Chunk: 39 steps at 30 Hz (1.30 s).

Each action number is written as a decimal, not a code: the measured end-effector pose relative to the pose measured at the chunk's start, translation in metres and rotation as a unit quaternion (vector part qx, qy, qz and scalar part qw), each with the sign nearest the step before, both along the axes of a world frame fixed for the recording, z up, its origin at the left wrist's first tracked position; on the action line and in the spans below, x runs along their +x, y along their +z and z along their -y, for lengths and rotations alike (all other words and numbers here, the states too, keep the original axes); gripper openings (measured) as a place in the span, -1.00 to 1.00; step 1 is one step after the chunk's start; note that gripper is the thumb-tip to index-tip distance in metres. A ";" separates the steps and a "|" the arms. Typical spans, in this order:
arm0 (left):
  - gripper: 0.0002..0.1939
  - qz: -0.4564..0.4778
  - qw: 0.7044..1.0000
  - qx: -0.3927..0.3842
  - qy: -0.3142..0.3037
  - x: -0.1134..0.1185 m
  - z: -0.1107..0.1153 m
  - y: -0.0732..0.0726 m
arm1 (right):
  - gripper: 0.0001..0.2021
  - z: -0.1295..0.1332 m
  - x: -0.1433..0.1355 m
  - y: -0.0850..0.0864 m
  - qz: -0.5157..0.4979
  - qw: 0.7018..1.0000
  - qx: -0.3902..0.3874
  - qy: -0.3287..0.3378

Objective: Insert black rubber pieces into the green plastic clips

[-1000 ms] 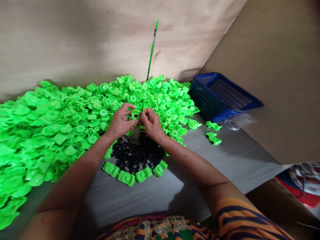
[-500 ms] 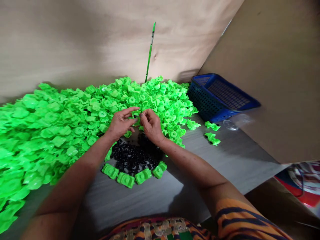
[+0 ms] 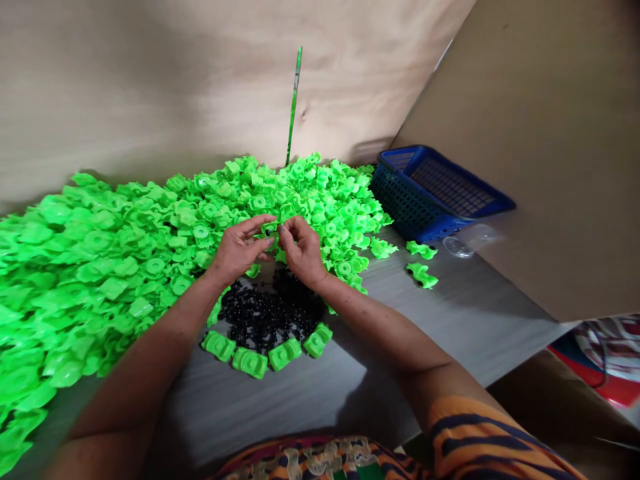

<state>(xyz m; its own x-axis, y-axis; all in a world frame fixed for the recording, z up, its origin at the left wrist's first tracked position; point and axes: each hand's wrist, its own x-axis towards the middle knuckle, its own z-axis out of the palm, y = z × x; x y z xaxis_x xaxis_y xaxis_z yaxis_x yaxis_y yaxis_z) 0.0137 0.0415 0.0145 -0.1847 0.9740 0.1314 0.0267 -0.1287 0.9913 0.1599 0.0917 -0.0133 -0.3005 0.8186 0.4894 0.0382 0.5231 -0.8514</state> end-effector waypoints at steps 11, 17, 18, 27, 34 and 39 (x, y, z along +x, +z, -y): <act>-0.40 0.014 1.000 0.007 -0.009 -0.001 -0.001 -0.001 | -0.63 -0.001 -0.001 -0.004 -0.003 1.000 -0.001 0.006; -0.38 0.009 1.000 0.009 0.005 -0.004 -0.001 -0.001 | -0.61 -0.004 0.000 -0.004 -0.003 0.999 -0.025 0.047; -0.38 0.007 1.000 0.011 0.007 -0.005 -0.002 -0.001 | -0.62 -0.004 0.000 -0.005 -0.008 0.998 -0.028 0.059; -0.42 0.007 1.000 0.014 0.017 -0.007 -0.003 -0.003 | -0.67 -0.007 -0.003 -0.008 -0.013 0.997 -0.045 0.069; -0.41 0.014 1.000 0.017 0.022 -0.006 -0.003 -0.002 | -0.80 -0.005 -0.001 -0.009 0.006 0.998 -0.012 0.056; -0.43 0.024 0.999 0.017 0.022 -0.005 -0.002 0.000 | -0.88 -0.005 0.002 -0.009 0.057 0.996 0.057 0.026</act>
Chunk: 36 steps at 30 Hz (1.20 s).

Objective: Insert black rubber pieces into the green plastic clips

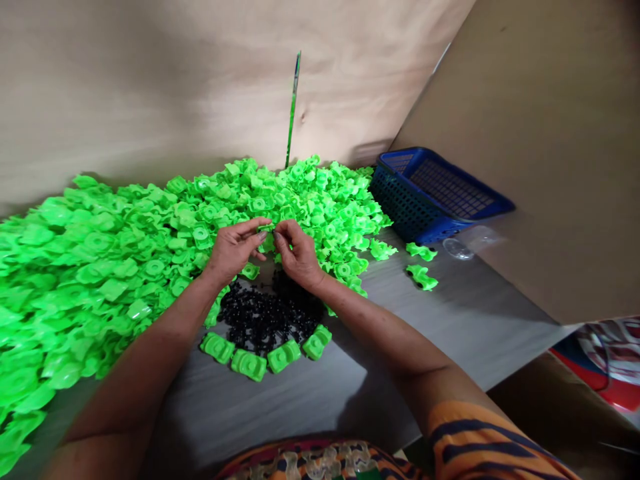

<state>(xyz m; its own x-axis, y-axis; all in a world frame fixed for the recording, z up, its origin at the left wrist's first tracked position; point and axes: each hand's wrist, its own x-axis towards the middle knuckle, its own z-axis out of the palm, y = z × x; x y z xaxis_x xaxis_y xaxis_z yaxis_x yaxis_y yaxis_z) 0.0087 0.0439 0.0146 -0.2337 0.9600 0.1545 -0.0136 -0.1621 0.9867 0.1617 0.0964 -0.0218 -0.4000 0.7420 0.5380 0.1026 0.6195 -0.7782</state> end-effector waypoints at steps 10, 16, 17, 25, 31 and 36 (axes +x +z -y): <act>-0.53 0.054 0.998 -0.007 -0.009 0.002 0.001 0.005 | -0.89 -0.005 -0.001 -0.004 -0.010 0.995 0.102 -0.008; -0.54 0.064 0.998 -0.016 -0.018 0.001 0.001 0.005 | -0.88 -0.004 -0.002 -0.002 -0.019 0.998 0.061 0.000; -0.54 0.063 0.998 -0.016 -0.020 0.001 0.001 0.005 | -0.88 -0.005 -0.002 -0.003 -0.018 0.998 0.053 -0.002; -0.52 0.071 0.997 -0.015 -0.035 0.001 0.001 0.004 | -0.91 -0.005 -0.005 -0.005 -0.019 0.998 0.053 -0.008; -0.53 0.083 0.996 -0.008 -0.040 0.000 0.002 0.007 | -0.92 -0.003 0.000 0.004 -0.006 0.996 0.091 -0.017; -0.53 0.098 0.994 0.001 -0.051 -0.001 0.002 0.008 | -0.90 -0.003 0.001 0.004 -0.002 0.993 0.113 -0.023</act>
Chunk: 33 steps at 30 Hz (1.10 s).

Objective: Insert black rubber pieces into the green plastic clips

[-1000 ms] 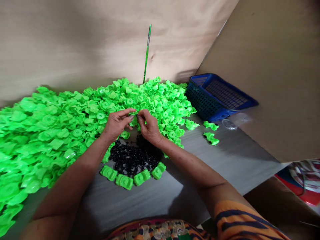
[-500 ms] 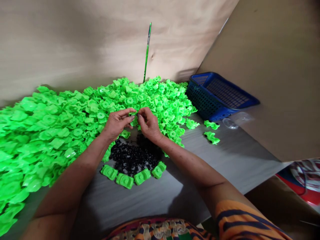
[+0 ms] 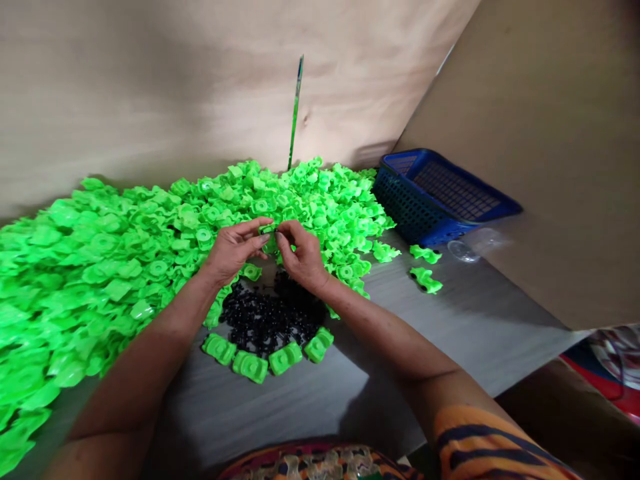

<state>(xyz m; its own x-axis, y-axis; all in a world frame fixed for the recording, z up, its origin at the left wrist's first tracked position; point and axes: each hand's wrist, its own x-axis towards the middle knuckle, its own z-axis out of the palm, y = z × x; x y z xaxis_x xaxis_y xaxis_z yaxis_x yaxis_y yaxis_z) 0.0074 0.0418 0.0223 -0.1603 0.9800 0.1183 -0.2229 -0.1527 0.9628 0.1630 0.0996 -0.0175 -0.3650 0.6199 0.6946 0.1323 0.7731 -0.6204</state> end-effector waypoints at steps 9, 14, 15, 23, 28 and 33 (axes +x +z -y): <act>-0.51 0.015 1.000 -0.015 -0.010 0.000 0.002 0.001 | -0.89 -0.008 0.001 -0.007 0.014 0.995 0.099 -0.028; -0.49 0.023 0.999 -0.025 0.014 0.002 0.001 0.000 | -0.90 -0.007 0.000 -0.007 0.001 0.994 0.107 -0.016; -0.49 0.019 0.999 -0.024 0.019 0.003 0.001 0.000 | -0.90 -0.007 0.000 -0.006 -0.001 0.995 0.103 -0.017; -0.52 -0.008 0.999 -0.023 0.029 0.002 0.000 -0.002 | -0.88 -0.002 0.002 0.002 0.012 1.000 -0.017 -0.004; -0.53 -0.021 0.999 -0.034 0.035 0.002 -0.001 -0.004 | -0.84 -0.002 0.001 0.005 0.021 1.000 -0.010 -0.007; -0.56 -0.033 0.998 -0.037 0.034 0.002 -0.001 -0.006 | -0.80 -0.004 0.000 0.003 0.044 0.999 0.021 -0.017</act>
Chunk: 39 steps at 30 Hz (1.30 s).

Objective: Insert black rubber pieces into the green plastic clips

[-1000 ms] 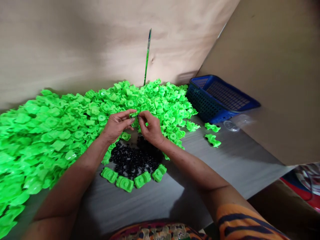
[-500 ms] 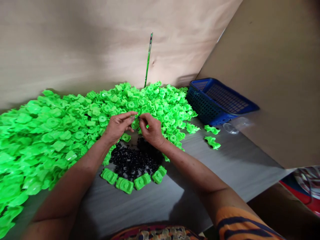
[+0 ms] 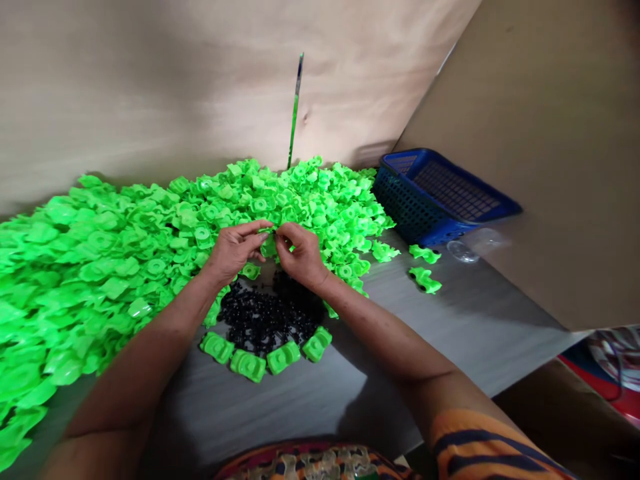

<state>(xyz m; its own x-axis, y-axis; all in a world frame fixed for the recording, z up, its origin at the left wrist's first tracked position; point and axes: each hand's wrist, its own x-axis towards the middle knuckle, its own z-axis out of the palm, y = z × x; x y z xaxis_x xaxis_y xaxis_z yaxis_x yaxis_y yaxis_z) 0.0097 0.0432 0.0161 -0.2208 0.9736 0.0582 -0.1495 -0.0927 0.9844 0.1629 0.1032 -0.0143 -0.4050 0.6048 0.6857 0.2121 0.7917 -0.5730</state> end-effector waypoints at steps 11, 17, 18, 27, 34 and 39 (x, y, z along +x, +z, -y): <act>-0.49 0.042 0.998 -0.010 -0.045 -0.008 0.003 0.010 | -0.90 -0.002 0.005 0.011 -0.034 0.997 -0.065 0.034; -0.46 0.112 0.989 -0.030 -0.097 -0.020 0.002 0.015 | -0.73 0.002 -0.001 0.010 -0.102 0.953 -0.259 0.116; -0.47 0.118 0.987 -0.031 -0.102 -0.021 0.001 0.015 | -0.70 0.003 -0.003 0.010 -0.108 0.946 -0.278 0.131; -0.47 0.159 0.980 -0.037 -0.116 -0.021 0.001 0.016 | -0.63 0.014 -0.004 0.018 -0.131 0.919 -0.333 0.166; -0.40 0.124 0.987 -0.018 -0.104 -0.021 0.001 0.015 | -0.75 0.009 -0.003 0.012 -0.115 0.932 -0.304 0.159; -0.18 0.075 0.995 -0.011 -0.068 -0.025 0.000 0.010 | -0.94 0.001 0.002 0.005 -0.064 0.982 -0.170 0.041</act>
